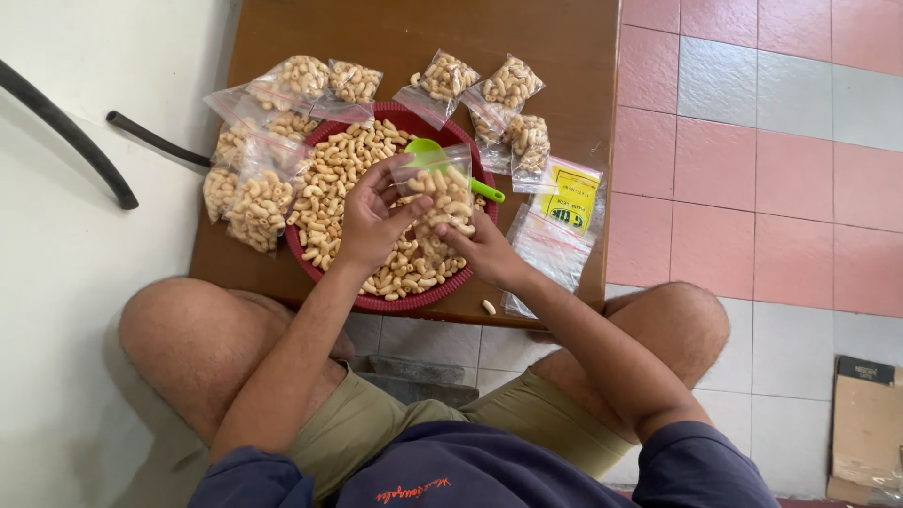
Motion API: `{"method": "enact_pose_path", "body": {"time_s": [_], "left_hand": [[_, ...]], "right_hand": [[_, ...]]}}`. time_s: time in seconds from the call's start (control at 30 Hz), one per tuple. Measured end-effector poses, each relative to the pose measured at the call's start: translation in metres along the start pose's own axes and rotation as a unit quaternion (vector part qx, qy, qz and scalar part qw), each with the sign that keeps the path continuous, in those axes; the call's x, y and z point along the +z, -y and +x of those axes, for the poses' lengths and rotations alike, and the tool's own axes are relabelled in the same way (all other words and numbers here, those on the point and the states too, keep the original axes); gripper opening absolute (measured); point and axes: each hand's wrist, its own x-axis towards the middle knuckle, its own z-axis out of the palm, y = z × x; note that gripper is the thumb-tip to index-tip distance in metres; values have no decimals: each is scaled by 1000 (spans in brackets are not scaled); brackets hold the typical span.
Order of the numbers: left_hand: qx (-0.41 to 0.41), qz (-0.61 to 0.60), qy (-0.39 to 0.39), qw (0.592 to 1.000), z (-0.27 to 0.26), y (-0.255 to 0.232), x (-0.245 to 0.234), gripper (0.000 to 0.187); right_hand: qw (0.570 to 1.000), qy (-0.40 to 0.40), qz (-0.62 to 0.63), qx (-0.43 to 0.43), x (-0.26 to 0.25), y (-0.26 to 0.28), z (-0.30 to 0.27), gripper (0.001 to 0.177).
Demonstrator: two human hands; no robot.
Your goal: The person scoops snacks from a large bowl into small plastic bags and seals them by hand.
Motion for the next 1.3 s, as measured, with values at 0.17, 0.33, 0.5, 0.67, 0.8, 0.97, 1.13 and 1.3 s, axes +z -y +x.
{"method": "enact_pose_path", "body": {"time_s": [0.17,0.33,0.5,0.67,0.8,0.97,1.13,1.3], "left_hand": [[23,19,-4,1000,3,2,-1,66],[43,26,1,999,1,-10,1,61],[71,61,45,995,6,-18,-5,47],[14,112,76,991,2,-21,-2,59],[9,196,63,979,1,-26,-1,53],[7,172,40,984,3,-20,-5,56],[-29,173,26,984,3,-20,-3,54],[3,87,24,996,3,-3,-7,56]], "right_hand": [[1000,9,11,-12,-3,-15,1,37],[1000,18,-5,-12,-4,-8,-1,45],[999,19,-16,46,-12,-8,7,59],[998,11,-7,55,-10,-12,8,49],[997,0,-19,71,-7,-7,10,47],[996,-2,-5,88,-6,0,9,44],[997,-25,6,79,-5,9,8,51],[997,-69,12,42,5,33,2,35]]}}
